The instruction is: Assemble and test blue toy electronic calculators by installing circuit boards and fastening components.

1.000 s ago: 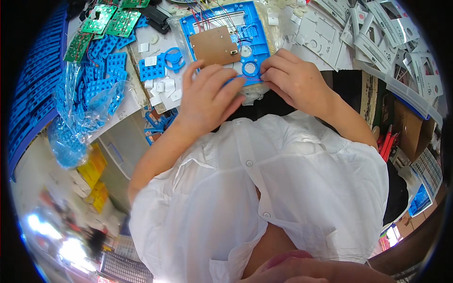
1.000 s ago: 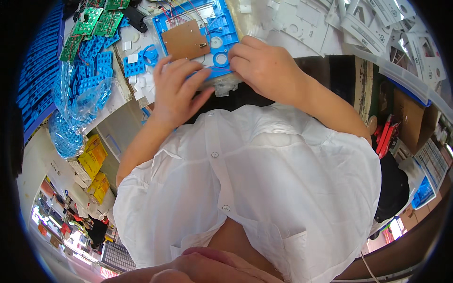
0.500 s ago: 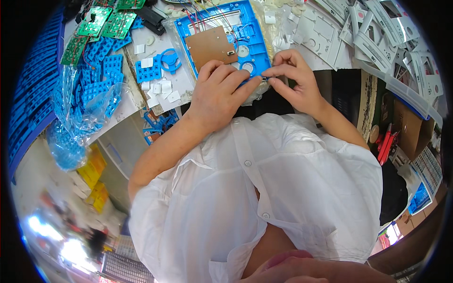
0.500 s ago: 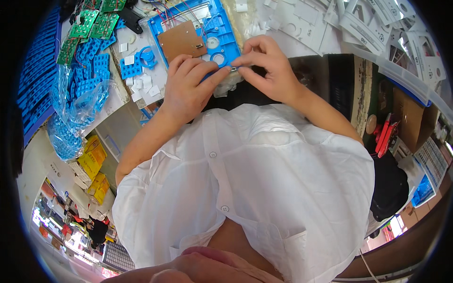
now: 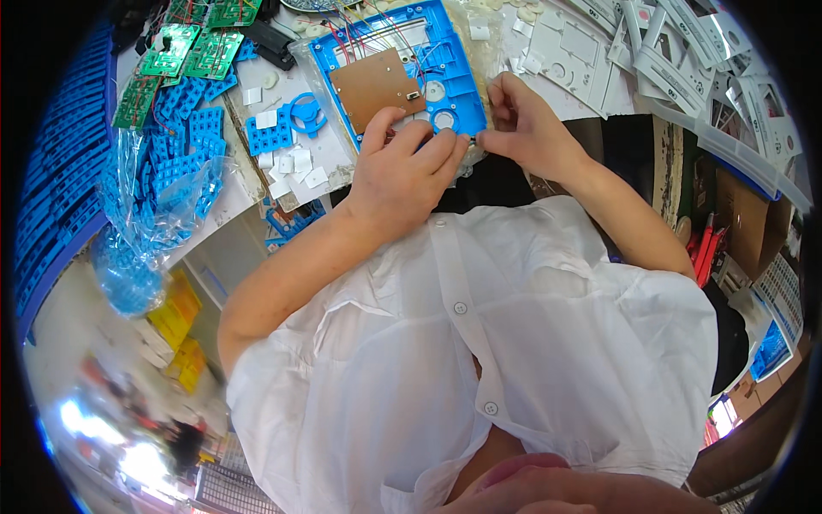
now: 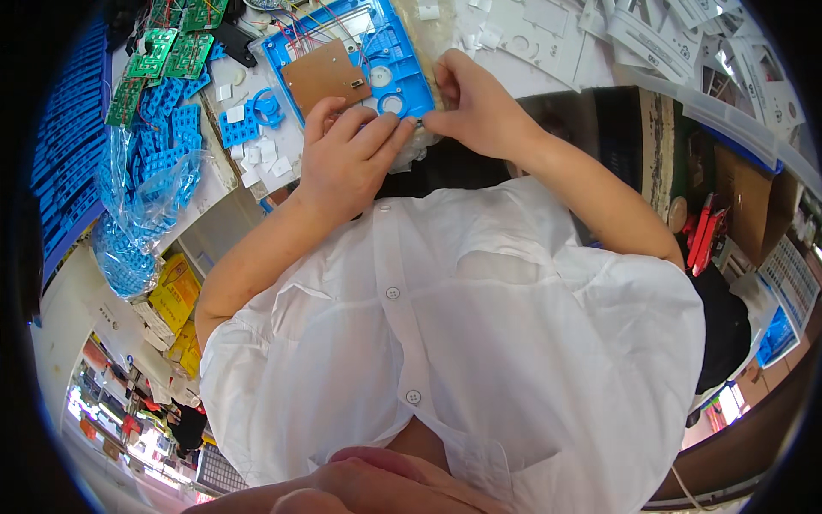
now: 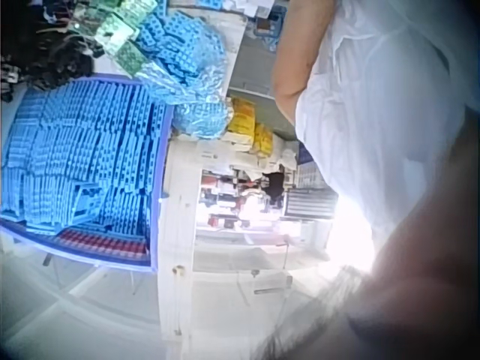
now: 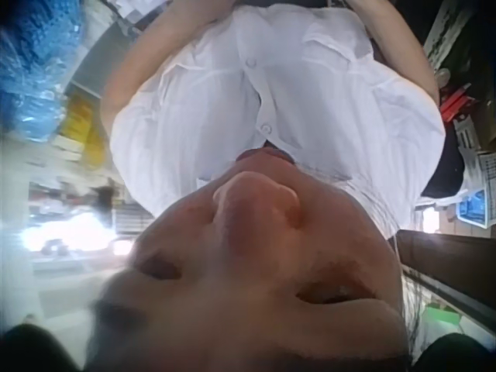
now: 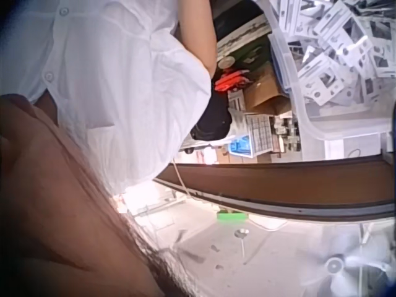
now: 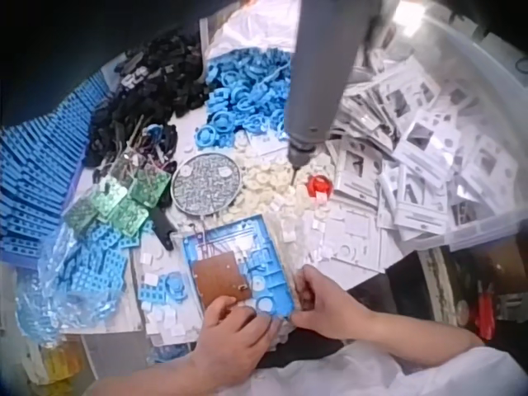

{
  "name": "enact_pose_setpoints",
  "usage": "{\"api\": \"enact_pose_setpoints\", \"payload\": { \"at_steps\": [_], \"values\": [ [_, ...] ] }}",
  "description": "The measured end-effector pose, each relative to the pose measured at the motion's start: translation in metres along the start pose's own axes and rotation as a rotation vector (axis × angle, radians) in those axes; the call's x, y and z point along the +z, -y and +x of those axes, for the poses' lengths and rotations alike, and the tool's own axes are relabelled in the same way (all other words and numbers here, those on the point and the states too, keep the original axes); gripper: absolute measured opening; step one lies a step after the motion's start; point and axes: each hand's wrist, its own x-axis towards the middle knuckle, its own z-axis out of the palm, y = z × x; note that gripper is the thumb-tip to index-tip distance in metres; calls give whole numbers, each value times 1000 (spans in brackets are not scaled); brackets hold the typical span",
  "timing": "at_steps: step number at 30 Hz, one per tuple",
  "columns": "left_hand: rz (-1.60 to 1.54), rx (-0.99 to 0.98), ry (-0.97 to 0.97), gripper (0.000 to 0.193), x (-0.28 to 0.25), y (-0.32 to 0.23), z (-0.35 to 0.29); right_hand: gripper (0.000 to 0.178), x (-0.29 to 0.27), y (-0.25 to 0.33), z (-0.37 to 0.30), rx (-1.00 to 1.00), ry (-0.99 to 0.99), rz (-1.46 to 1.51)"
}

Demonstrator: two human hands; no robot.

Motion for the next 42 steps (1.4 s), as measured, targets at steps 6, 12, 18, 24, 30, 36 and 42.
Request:
{"api": "enact_pose_setpoints", "payload": {
  "at_steps": [6,12,18,24,30,36,42],
  "values": [
    [-26,18,-44,36,2,4,0,33,-1,10,-5,-48,-1,-136],
    [-184,-243,-189,30,-18,18,-6,14,-10,51,22,-603,-204,-638],
    [-204,-349,-246,21,-10,36,-6,19,14,62,80,-716,-279,-1040],
    [-230,-413,-271,15,-15,52,8,8,10,66,68,-498,-174,-630],
    [-233,-383,-231,12,-14,64,27,17,-26,60,42,-902,208,-663],
    [-263,-382,-213,11,-11,62,33,22,-14,78,80,-686,28,-1111],
    [-268,-386,-228,12,-9,63,29,11,-8,89,97,-691,187,-1427]
  ]
}}
